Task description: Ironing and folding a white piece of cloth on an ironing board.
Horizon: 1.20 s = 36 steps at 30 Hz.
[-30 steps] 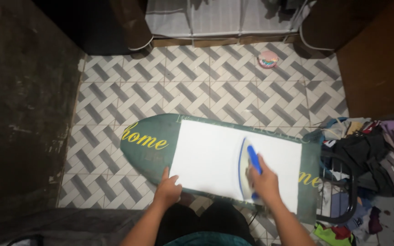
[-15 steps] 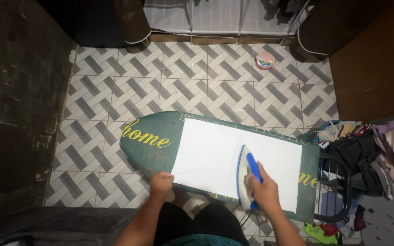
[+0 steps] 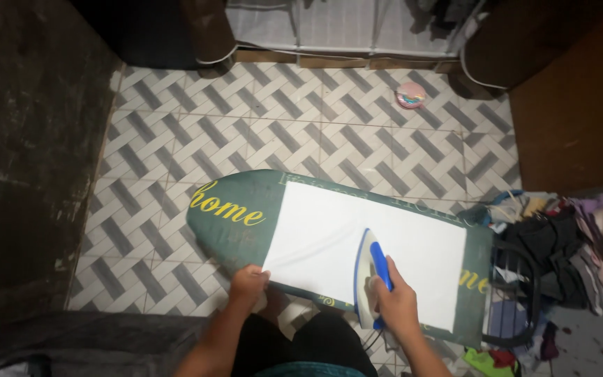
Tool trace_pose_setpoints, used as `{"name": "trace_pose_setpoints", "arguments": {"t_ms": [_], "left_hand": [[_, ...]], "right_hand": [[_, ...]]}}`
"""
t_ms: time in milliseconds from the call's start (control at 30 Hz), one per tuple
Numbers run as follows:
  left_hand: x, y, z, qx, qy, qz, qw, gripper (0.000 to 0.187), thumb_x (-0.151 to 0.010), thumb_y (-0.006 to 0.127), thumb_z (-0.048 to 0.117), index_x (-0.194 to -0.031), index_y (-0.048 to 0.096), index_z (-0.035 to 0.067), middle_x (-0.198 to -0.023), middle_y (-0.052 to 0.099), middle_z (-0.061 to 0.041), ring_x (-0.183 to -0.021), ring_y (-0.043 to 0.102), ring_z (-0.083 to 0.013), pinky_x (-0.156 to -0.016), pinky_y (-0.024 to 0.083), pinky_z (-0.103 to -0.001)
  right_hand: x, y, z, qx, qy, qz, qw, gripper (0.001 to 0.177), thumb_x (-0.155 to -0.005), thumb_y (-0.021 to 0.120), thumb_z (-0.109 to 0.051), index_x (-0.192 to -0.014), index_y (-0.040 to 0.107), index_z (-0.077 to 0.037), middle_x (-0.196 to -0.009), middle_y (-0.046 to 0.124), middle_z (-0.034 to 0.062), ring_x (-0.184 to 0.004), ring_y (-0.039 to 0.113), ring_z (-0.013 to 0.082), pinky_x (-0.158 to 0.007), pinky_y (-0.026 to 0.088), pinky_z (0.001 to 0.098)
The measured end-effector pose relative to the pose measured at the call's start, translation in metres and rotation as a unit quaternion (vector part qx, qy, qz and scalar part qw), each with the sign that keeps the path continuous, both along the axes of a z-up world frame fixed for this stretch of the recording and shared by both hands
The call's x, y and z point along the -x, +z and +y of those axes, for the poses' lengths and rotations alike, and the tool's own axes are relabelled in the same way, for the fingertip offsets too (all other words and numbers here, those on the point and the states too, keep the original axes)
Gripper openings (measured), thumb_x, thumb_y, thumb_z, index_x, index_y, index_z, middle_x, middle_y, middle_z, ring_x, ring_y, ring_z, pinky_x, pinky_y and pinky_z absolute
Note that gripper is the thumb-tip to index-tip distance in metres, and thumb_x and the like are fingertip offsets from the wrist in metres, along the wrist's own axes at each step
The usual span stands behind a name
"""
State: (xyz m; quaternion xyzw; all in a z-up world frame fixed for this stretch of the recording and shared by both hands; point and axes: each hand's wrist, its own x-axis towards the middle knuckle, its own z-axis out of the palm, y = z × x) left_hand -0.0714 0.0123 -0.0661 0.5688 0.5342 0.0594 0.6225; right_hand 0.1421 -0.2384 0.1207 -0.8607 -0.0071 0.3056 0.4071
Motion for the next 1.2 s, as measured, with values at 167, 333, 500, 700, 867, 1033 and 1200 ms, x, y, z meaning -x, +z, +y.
{"name": "trace_pose_setpoints", "arguments": {"t_ms": [167,333,500,700,867,1033,1200], "left_hand": [[-0.006,0.005,0.008,-0.107,-0.072,0.045,0.991,0.027,-0.083,0.077,0.027,-0.081,0.076,-0.001,-0.07,0.072,-0.011,-0.064,0.067,-0.0234,-0.064,0.052,-0.038],[-0.059,0.04,0.024,-0.166,-0.057,0.06,0.983,0.033,-0.08,0.079,0.03,-0.093,0.077,-0.001,-0.085,0.078,-0.015,-0.08,0.075,-0.0285,-0.076,0.057,-0.04],[-0.114,0.047,0.052,-0.103,-0.036,0.088,0.99,0.033,-0.081,0.079,0.027,-0.101,0.076,0.001,-0.095,0.079,-0.014,-0.089,0.075,-0.0268,-0.083,0.056,-0.037],[-0.12,0.07,0.057,-0.101,-0.019,0.112,0.988,0.032,-0.082,0.079,0.027,-0.101,0.077,0.001,-0.093,0.078,-0.015,-0.087,0.074,-0.0259,-0.083,0.056,-0.037],[-0.094,0.035,0.053,-0.079,-0.075,0.109,0.988,0.036,-0.081,0.083,0.029,-0.103,0.073,0.003,-0.093,0.077,-0.014,-0.088,0.073,-0.0253,-0.081,0.056,-0.037],[-0.05,0.027,0.045,-0.202,-0.217,0.136,0.945,0.039,-0.074,0.088,0.031,-0.093,0.075,0.0,-0.089,0.073,-0.014,-0.082,0.068,-0.0285,-0.076,0.055,-0.041],[-0.023,0.021,0.03,-0.036,-0.133,0.063,0.988,0.025,-0.078,0.081,0.017,-0.088,0.073,-0.004,-0.071,0.074,-0.012,-0.057,0.073,-0.0205,-0.055,0.058,-0.034]], "right_hand": [[-0.04,-0.003,0.042,-0.004,0.013,-0.056,0.998,0.061,-0.094,0.061,-0.023,-0.153,0.047,-0.012,-0.069,0.066,0.0107,-0.052,0.06,0.0161,-0.051,0.051,0.0345],[-0.047,-0.007,0.059,-0.044,-0.022,-0.064,0.997,0.061,-0.093,0.061,-0.022,-0.152,0.048,-0.011,-0.067,0.064,0.0098,-0.052,0.06,0.0182,-0.051,0.05,0.0352],[-0.007,-0.002,0.043,-0.017,-0.014,-0.006,1.0,0.063,-0.092,0.062,-0.023,-0.153,0.046,-0.017,-0.07,0.068,0.0085,-0.056,0.06,0.0147,-0.054,0.052,0.0341],[-0.035,-0.006,0.072,-0.043,0.006,-0.068,0.997,0.06,-0.092,0.064,-0.024,-0.15,0.05,-0.012,-0.073,0.069,0.0083,-0.057,0.062,0.0135,-0.055,0.053,0.0326],[-0.032,0.001,0.084,0.0,0.015,-0.065,0.998,0.062,-0.095,0.062,-0.025,-0.154,0.047,-0.017,-0.073,0.067,0.0129,-0.055,0.061,0.0174,-0.056,0.052,0.0346],[0.004,0.001,0.08,0.01,0.076,-0.019,0.997,0.063,-0.093,0.063,-0.026,-0.153,0.045,-0.019,-0.071,0.07,0.0114,-0.053,0.063,0.0173,-0.055,0.053,0.0341],[-0.02,0.013,0.123,0.03,0.071,-0.037,0.996,0.062,-0.095,0.061,-0.027,-0.154,0.045,-0.02,-0.07,0.069,0.014,-0.055,0.064,0.0164,-0.055,0.052,0.0345]]}}
